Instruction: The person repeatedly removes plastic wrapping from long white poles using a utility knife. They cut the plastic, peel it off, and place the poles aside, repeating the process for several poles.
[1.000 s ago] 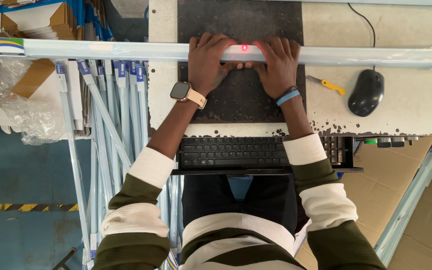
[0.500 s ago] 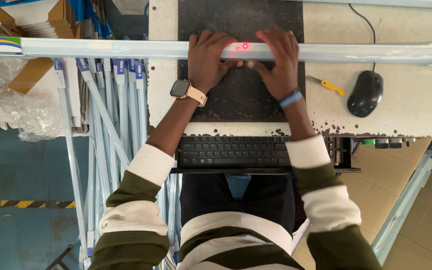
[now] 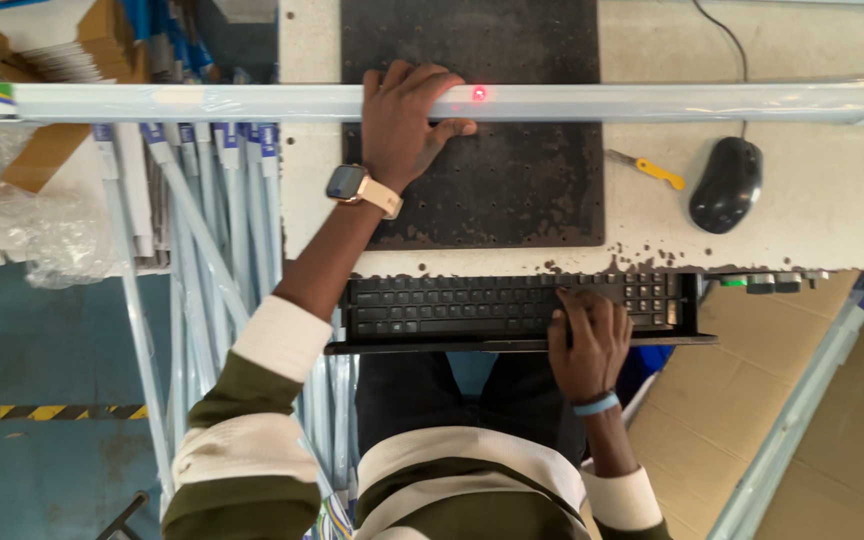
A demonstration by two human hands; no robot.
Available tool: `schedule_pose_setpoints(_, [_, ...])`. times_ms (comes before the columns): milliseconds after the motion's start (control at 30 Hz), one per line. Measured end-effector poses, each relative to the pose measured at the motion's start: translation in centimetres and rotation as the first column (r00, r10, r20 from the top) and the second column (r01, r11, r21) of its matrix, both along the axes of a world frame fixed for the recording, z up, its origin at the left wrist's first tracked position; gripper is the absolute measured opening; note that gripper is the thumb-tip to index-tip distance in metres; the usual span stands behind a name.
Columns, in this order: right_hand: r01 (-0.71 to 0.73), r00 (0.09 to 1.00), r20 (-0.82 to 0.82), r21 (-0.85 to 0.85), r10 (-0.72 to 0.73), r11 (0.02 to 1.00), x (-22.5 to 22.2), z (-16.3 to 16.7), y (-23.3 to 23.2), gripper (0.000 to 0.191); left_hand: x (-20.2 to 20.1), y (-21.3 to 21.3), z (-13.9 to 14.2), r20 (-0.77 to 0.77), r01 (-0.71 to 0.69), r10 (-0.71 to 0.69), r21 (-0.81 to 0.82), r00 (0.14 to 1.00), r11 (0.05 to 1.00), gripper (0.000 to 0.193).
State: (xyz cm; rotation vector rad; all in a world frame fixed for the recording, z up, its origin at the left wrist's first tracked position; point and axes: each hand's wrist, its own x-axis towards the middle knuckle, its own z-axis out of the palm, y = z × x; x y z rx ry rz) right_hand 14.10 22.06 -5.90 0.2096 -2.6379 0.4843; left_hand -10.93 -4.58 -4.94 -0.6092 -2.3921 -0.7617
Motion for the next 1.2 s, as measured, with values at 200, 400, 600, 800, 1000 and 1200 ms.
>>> schedule_pose_setpoints(200, [0.000, 0.999, 0.035, -0.015, 0.001, 1.000, 0.0, -0.6, 0.2, 0.037, -0.4, -0.2, -0.1, -0.055, 0.032, -0.033, -0.005, 0.998, 0.999, 0.057])
schedule_pose_setpoints(400, [0.007, 0.999, 0.053, -0.030, -0.006, 1.000, 0.1, -0.9, 0.4, 0.038, -0.3, -0.1, -0.5, -0.012, 0.034, -0.034, -0.008, 0.999, 0.999, 0.064])
schedule_pose_setpoints(600, [0.018, 0.999, 0.037, -0.074, -0.015, 0.997, 0.0, -1.2, 0.4, 0.034, -0.4, -0.1, -0.6, -0.030, 0.018, -0.018, -0.015, 0.999, 1.000, 0.066])
schedule_pose_setpoints(800, [0.031, 0.999, 0.013, -0.071, -0.031, 0.997, 0.2, -1.5, 0.3, 0.039, -0.3, 0.1, -0.5, -0.014, 0.001, -0.002, -0.017, 1.000, 1.000, 0.061])
schedule_pose_setpoints(1000, [0.026, 1.000, 0.004, -0.056, -0.025, 0.998, 0.1, -2.0, 0.5, 0.039, -0.2, 0.2, -0.3, 0.012, -0.008, 0.008, -0.012, 1.000, 1.000, 0.057])
schedule_pose_setpoints(1200, [0.047, 0.999, 0.021, -0.047, -0.046, 0.998, 0.1, -2.6, 0.7, 0.037, -0.3, 0.1, -0.5, 0.019, -0.007, 0.008, -0.013, 1.000, 1.000, 0.058])
